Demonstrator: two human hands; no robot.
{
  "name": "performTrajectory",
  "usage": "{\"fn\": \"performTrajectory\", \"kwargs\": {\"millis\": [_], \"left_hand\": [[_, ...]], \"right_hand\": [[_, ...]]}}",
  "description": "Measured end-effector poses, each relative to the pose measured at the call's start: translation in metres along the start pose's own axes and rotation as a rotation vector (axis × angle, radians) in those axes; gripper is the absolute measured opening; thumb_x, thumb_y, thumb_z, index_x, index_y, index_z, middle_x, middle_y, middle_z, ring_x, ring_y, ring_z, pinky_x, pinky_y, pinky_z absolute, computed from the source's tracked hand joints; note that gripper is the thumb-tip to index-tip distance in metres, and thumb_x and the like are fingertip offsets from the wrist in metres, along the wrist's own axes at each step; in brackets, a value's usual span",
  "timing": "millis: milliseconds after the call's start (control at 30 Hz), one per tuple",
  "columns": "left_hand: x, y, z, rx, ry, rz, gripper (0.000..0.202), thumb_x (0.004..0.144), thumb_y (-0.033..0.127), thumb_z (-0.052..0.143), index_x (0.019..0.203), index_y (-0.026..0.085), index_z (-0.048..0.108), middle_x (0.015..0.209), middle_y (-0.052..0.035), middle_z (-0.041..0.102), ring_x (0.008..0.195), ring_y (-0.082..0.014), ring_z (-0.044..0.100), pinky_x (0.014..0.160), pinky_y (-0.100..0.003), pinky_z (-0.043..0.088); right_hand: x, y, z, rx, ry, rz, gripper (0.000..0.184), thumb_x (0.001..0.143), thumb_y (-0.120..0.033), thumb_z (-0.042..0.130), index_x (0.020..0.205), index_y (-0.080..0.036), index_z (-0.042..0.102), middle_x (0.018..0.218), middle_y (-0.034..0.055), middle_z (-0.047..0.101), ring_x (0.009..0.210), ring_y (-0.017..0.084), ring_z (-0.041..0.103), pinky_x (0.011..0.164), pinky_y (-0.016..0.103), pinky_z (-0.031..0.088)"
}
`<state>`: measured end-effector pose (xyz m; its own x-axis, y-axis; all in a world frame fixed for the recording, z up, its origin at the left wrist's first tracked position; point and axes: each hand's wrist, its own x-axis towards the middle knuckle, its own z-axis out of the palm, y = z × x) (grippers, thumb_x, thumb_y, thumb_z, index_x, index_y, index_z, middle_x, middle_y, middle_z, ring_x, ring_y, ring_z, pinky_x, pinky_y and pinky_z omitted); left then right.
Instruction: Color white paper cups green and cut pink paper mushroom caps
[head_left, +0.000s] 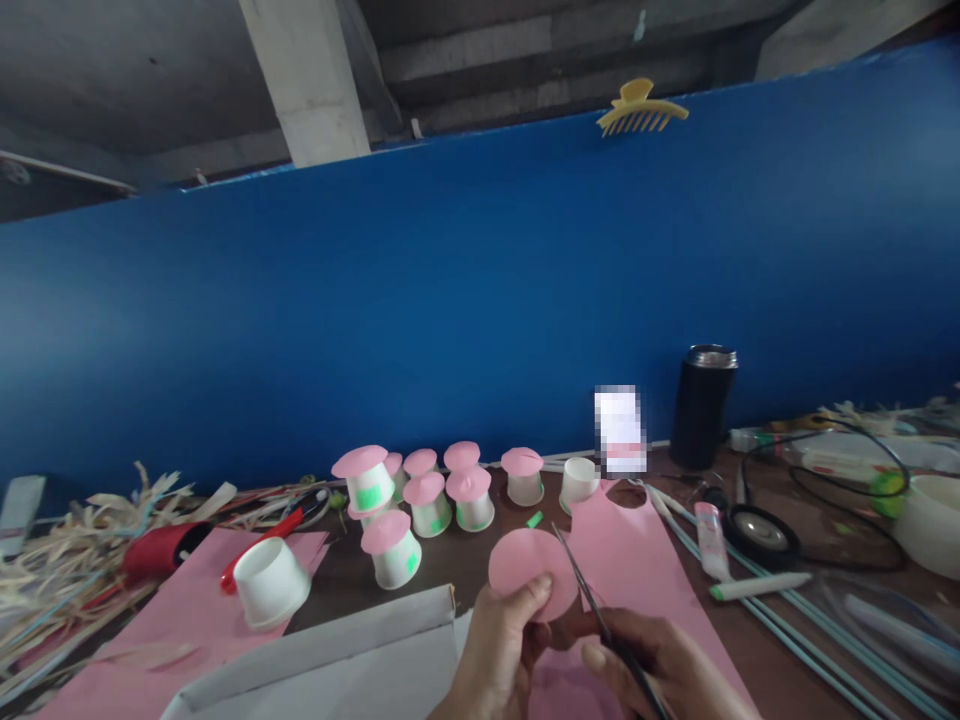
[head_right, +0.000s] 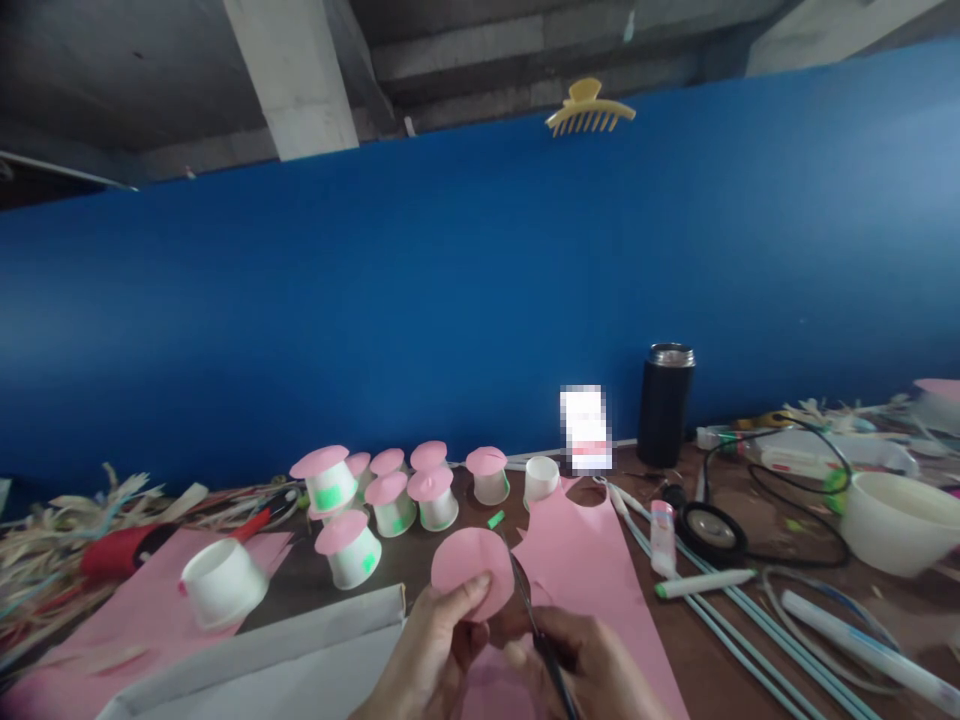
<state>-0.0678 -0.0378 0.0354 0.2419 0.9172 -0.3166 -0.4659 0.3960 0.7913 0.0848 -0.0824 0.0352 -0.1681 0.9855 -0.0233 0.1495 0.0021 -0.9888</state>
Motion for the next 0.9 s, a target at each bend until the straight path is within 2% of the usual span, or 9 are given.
{"fn": "performTrajectory", "kwargs": {"millis": [167, 267, 400, 500, 667, 767, 900], "left_hand": [[-0.003, 0.001, 0.002, -0.002, 0.007, 0.020, 0.024, 0.069, 0.027, 0.075, 0.083, 0.008, 0.072, 0.073, -0.0076, 0.069, 0.058, -0.0115, 0.056, 0.054, -0.021, 0.040], [-0.004, 0.002, 0.003, -0.021, -0.007, 0.027, 0.022, 0.069, 0.028, 0.075, 0.079, 0.009, 0.072, 0.073, -0.0076, 0.070, 0.061, -0.0125, 0.058, 0.058, -0.022, 0.042], [-0.006, 0.003, 0.005, -0.040, -0.031, 0.039, 0.024, 0.069, 0.028, 0.075, 0.083, 0.008, 0.072, 0.070, -0.0072, 0.069, 0.060, -0.0136, 0.058, 0.058, -0.024, 0.043], [-0.005, 0.003, 0.006, -0.048, -0.001, 0.057, 0.023, 0.067, 0.026, 0.076, 0.080, 0.008, 0.071, 0.070, -0.0070, 0.068, 0.057, -0.0122, 0.056, 0.054, -0.023, 0.041], [-0.001, 0.001, 0.001, -0.026, -0.068, 0.077, 0.025, 0.068, 0.026, 0.074, 0.085, 0.008, 0.070, 0.069, -0.0058, 0.065, 0.058, -0.0120, 0.053, 0.054, -0.023, 0.038], [0.000, -0.001, 0.000, 0.024, -0.054, 0.060, 0.026, 0.065, 0.024, 0.076, 0.086, 0.010, 0.069, 0.071, -0.0049, 0.065, 0.058, -0.0112, 0.053, 0.054, -0.022, 0.037], [0.000, -0.005, 0.001, 0.048, -0.183, -0.016, 0.026, 0.063, 0.025, 0.076, 0.084, 0.010, 0.069, 0.067, -0.0043, 0.064, 0.056, -0.0119, 0.052, 0.058, -0.025, 0.040]], "right_hand": [[-0.001, -0.001, 0.000, -0.016, 0.003, 0.009, 0.051, 0.075, -0.059, 0.064, 0.098, -0.015, 0.074, 0.069, 0.0021, 0.062, 0.047, 0.007, 0.036, 0.042, 0.020, 0.030], [-0.003, -0.003, -0.001, -0.004, 0.014, 0.021, 0.050, 0.075, -0.059, 0.065, 0.096, -0.014, 0.074, 0.065, 0.0010, 0.060, 0.046, 0.007, 0.035, 0.041, 0.019, 0.029], [-0.001, -0.005, 0.000, 0.006, 0.041, 0.022, 0.047, 0.074, -0.058, 0.066, 0.091, -0.014, 0.073, 0.056, -0.0024, 0.052, 0.046, 0.007, 0.032, 0.040, 0.019, 0.026], [0.003, -0.001, 0.000, 0.048, 0.114, 0.008, 0.048, 0.072, -0.059, 0.067, 0.088, -0.014, 0.073, 0.052, -0.0041, 0.047, 0.046, 0.008, 0.035, 0.042, 0.021, 0.028], [0.009, 0.002, -0.002, 0.324, 0.323, 0.049, 0.055, 0.057, -0.052, 0.081, 0.098, -0.017, 0.072, 0.059, -0.0028, 0.056, 0.055, 0.011, 0.049, 0.051, 0.022, 0.037], [0.008, -0.007, -0.007, 0.407, 0.364, 0.092, 0.057, 0.052, -0.045, 0.085, 0.101, -0.019, 0.073, 0.067, -0.0015, 0.061, 0.060, 0.013, 0.053, 0.053, 0.022, 0.039], [0.004, -0.017, -0.010, 0.441, 0.374, 0.155, 0.052, 0.050, -0.037, 0.087, 0.097, -0.021, 0.073, 0.063, -0.0052, 0.057, 0.054, 0.009, 0.047, 0.050, 0.019, 0.034]]}}
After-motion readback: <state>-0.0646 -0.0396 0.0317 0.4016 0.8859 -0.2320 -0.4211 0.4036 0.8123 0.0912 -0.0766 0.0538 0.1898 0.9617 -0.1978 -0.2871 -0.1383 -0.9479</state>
